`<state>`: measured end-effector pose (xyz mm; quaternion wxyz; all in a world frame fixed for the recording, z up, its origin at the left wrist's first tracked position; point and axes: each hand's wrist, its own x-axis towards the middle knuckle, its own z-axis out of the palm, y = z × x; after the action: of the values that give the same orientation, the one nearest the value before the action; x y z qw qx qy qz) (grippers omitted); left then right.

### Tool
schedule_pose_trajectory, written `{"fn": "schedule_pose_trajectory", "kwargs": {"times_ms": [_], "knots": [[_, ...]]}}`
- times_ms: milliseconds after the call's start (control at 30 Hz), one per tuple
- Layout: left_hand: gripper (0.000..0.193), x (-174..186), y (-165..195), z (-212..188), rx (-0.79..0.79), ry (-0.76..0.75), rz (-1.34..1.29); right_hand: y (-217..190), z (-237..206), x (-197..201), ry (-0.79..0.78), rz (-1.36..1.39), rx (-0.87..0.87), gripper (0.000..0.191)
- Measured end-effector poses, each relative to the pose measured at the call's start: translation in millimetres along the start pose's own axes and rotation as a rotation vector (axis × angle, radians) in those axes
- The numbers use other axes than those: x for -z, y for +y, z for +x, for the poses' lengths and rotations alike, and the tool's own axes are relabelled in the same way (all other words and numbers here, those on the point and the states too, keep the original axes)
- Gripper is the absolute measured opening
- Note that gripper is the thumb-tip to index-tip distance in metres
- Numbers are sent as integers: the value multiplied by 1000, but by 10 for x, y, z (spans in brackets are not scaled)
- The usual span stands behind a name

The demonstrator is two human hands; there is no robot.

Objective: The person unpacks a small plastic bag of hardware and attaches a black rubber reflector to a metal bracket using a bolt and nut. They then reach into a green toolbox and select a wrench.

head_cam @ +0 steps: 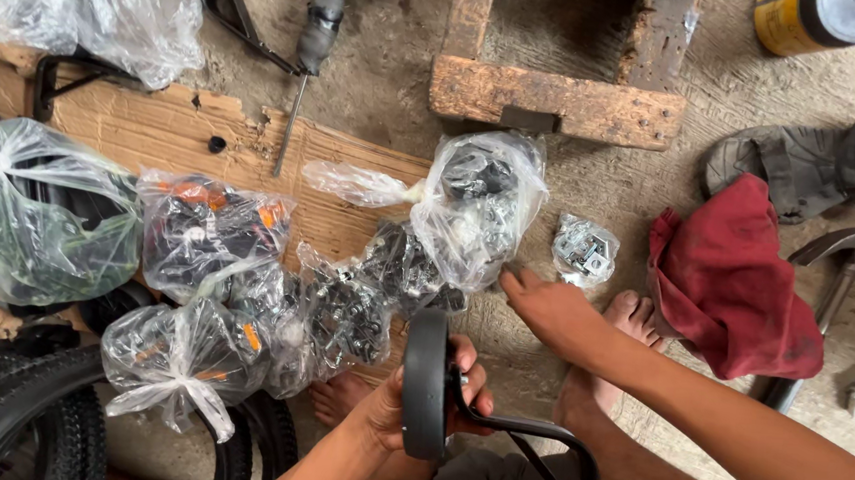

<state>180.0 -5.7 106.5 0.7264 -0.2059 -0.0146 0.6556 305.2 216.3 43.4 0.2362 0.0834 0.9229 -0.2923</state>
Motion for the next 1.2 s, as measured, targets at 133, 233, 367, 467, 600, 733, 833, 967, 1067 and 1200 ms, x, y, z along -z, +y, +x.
{"fn": "schedule_pose_trajectory", "kwargs": {"times_ms": [133,233,367,467,600,733,833,967,1067,1200], "knots": [[61,26,41,-31,-7,-36,23,32,74,-189,41,-169,53,26],[60,53,48,-37,3,-37,31,48,27,-293,64,-173,68,23],[60,68,48,-3,8,-62,58,78,-15,-348,112,-227,87,26],[60,49,53,21,14,-64,59,73,14,-246,73,-263,72,23],[59,12,60,26,9,-67,61,-64,-5,128,27,150,15,20],[58,-18,61,21,-16,-65,76,-365,-180,640,87,860,23,21],[57,-33,55,32,-29,-55,106,-537,-361,996,40,1095,104,21],[57,-32,53,40,-52,-41,121,-657,-410,1234,147,1009,309,24],[60,-15,58,9,-61,0,116,-717,-405,1269,172,1063,309,23],[65,-1,52,-33,-68,25,123,-763,-382,1245,202,1021,331,24]]}}
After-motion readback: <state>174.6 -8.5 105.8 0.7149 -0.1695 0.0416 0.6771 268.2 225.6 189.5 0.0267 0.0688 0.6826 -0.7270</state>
